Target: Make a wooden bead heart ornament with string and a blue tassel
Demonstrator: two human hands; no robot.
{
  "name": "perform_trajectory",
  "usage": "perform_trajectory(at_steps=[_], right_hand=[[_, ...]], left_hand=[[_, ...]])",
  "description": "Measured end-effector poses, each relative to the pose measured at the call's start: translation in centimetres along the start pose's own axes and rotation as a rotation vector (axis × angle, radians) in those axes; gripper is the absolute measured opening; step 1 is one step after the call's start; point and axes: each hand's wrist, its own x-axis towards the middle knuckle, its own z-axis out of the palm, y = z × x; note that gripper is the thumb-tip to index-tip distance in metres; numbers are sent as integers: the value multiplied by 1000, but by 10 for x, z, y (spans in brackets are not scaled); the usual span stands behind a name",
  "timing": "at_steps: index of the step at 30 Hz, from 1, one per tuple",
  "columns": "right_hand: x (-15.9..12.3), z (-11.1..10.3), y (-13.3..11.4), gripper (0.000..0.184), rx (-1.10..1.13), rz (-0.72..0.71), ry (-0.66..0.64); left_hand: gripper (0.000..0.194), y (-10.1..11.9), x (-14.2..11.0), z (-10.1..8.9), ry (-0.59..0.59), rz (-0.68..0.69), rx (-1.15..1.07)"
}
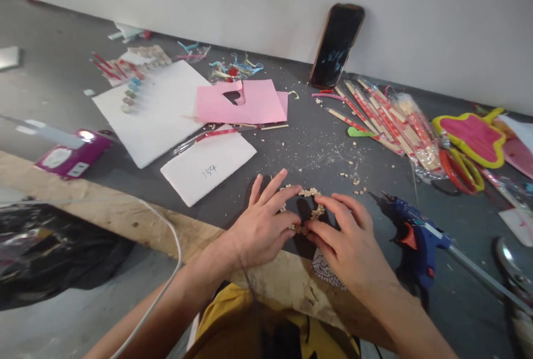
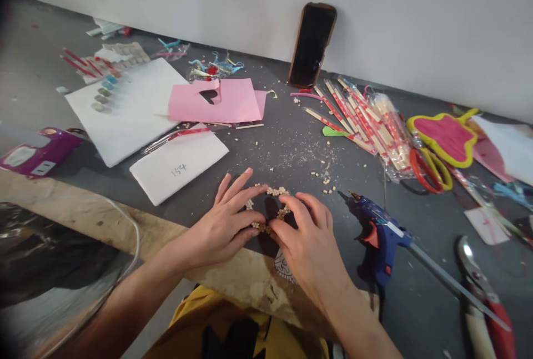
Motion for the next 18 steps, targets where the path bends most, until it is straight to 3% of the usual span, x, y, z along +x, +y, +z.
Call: perform_trajectory(at_steps=[18], right_hand=[[1,6,1,16,56,0,14]], left_hand=[[15,-1,-1,3,26,6,23]])
